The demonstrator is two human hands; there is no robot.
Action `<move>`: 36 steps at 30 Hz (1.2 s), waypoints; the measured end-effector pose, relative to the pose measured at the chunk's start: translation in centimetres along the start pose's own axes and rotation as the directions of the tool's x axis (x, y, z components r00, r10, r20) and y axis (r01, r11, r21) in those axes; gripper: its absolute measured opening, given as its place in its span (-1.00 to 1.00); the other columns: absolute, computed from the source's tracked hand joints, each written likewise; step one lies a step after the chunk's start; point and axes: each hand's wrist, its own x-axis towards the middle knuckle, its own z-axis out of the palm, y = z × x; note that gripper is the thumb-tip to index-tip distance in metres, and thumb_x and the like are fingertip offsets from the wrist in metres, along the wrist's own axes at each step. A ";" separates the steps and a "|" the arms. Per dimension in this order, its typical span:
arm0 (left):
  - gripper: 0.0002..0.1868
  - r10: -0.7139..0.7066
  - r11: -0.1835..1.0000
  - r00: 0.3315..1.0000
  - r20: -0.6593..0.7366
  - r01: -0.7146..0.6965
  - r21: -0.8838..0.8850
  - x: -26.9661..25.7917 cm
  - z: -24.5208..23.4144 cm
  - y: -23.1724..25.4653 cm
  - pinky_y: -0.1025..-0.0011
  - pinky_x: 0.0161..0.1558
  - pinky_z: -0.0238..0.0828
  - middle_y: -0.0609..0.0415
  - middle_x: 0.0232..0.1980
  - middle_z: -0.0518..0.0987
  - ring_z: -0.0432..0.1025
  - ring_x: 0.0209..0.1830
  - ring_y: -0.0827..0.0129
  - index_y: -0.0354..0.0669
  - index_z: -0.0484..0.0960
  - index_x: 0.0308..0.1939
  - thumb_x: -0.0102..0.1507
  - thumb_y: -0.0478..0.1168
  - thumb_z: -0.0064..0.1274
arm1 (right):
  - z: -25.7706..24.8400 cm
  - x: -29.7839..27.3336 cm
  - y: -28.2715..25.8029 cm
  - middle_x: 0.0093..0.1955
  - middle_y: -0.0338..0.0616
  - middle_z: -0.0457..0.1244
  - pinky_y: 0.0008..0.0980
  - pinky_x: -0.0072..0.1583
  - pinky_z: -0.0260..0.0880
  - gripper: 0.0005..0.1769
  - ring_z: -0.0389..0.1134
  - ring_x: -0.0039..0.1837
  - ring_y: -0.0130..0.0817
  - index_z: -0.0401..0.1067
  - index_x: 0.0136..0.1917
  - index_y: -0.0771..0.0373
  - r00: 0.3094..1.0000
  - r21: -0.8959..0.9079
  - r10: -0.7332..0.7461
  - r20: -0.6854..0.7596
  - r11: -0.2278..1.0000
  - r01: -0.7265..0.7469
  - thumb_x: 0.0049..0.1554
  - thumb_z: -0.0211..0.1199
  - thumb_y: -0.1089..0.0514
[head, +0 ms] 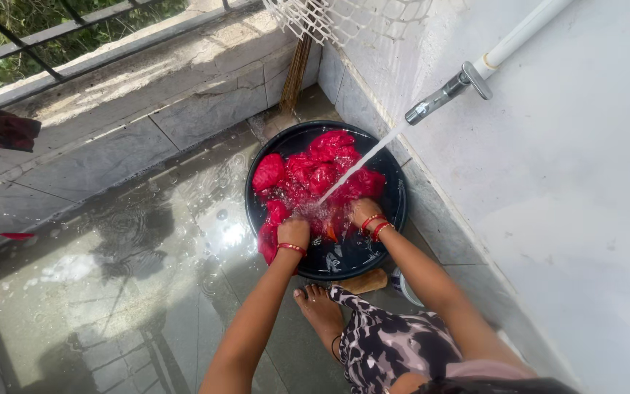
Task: The person washes a red garment by hand on a balcony, scrubbing it with a brush and soap on the floor, rinsing it in a basin of water, and hanging it on a railing to dry.
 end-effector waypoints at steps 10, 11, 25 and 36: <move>-0.87 0.449 0.683 0.822 -0.351 -0.569 -0.458 -15.7 -13.7 -0.8 0.03 -0.21 0.41 -0.17 -0.35 0.55 0.49 -0.28 -0.09 -0.26 0.51 -0.38 0.17 -0.26 -0.08 | -14.1 -4.2 -4.8 -0.22 -0.13 0.37 -0.44 -0.11 0.34 -0.80 0.34 -0.17 -0.47 0.59 -0.06 0.34 0.926 0.483 -0.055 -0.374 0.841 0.245 0.11 0.45 0.17; -0.84 0.416 0.709 0.868 -0.270 -0.496 -0.502 -16.5 -14.2 -0.3 0.04 -0.24 0.42 -0.19 -0.37 0.56 0.49 -0.33 -0.11 -0.26 0.52 -0.38 0.17 -0.21 -0.05 | -15.2 -4.5 -5.7 -0.22 -0.13 0.37 -0.44 -0.11 0.34 -0.80 0.34 -0.17 -0.47 0.59 -0.06 0.34 0.923 0.482 -0.056 -0.380 0.840 0.249 0.11 0.45 0.17; -0.43 0.033 0.798 0.649 -0.760 -0.475 -0.370 -8.9 -15.1 7.8 0.05 0.05 0.40 -0.11 0.09 0.57 0.48 0.09 -0.03 -0.22 0.55 0.14 0.13 0.00 0.25 | -16.0 -8.2 -10.2 0.10 -0.19 0.32 -0.41 0.32 0.32 -0.69 0.35 0.21 -0.46 0.49 0.03 0.32 0.908 0.742 -0.326 -0.264 0.532 0.407 0.03 0.12 0.47; -0.75 -0.161 0.530 0.846 -0.508 -0.360 -0.768 -9.6 -17.0 3.8 0.27 -0.22 0.49 -0.11 -0.17 0.64 0.60 -0.19 0.08 -0.15 0.66 0.06 0.35 -0.19 0.03 | -15.3 -7.6 -11.2 0.02 -0.18 0.36 -0.45 0.11 0.39 -0.80 0.38 0.05 -0.46 0.54 0.04 0.33 0.936 0.659 -0.301 -0.182 0.669 0.343 0.11 0.31 0.33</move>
